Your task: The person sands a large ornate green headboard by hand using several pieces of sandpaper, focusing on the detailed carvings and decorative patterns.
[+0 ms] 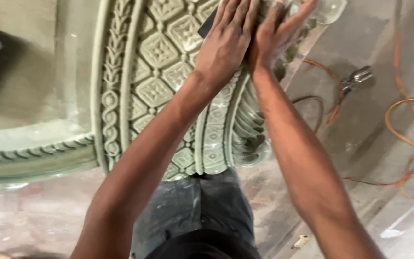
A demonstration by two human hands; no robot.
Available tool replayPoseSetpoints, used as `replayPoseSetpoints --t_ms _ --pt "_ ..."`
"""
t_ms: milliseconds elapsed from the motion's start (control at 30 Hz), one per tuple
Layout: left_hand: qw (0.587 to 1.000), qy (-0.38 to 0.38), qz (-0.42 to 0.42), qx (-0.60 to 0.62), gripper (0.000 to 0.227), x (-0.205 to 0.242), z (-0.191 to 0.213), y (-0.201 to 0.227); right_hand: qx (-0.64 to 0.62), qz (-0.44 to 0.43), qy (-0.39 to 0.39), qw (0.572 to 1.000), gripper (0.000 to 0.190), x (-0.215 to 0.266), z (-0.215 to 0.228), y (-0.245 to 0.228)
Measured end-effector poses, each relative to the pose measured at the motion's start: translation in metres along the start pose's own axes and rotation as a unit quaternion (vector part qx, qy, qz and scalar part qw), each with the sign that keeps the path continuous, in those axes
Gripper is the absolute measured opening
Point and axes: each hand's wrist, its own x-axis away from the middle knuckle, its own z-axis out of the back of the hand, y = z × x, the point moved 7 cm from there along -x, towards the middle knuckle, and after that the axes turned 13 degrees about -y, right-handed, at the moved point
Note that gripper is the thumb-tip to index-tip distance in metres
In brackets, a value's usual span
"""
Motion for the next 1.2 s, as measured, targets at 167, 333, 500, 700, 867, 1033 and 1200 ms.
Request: replayPoseSetpoints --t_ms 167,333,500,700,867,1033,1200 --pt "0.988 -0.053 0.102 -0.100 0.082 0.124 0.044 -0.039 0.050 -0.020 -0.019 0.998 0.048 0.007 0.002 -0.026" --pt "0.987 0.012 0.155 -0.051 0.087 0.093 0.034 -0.036 0.070 -0.030 -0.006 0.997 0.052 0.003 0.003 -0.031" --pt "0.997 0.031 0.046 0.047 0.047 0.010 0.029 -0.030 0.101 0.018 -0.006 0.995 0.063 0.006 0.003 0.003" --pt "0.976 0.124 0.142 -0.110 0.060 0.077 0.070 -0.044 0.042 0.048 -0.013 0.998 0.063 -0.001 -0.004 -0.012" --pt "0.991 0.103 0.087 0.003 0.054 0.002 0.030 -0.026 0.090 0.000 -0.022 0.996 0.061 0.005 -0.003 -0.009" --pt "0.974 0.080 0.119 0.176 0.052 0.045 0.044 -0.062 0.076 0.040 -0.028 0.996 0.066 0.007 -0.009 -0.004" --pt "0.944 0.234 0.110 0.206 0.043 0.018 0.025 -0.039 0.029 -0.004 -0.044 0.999 0.065 0.007 -0.010 0.013"
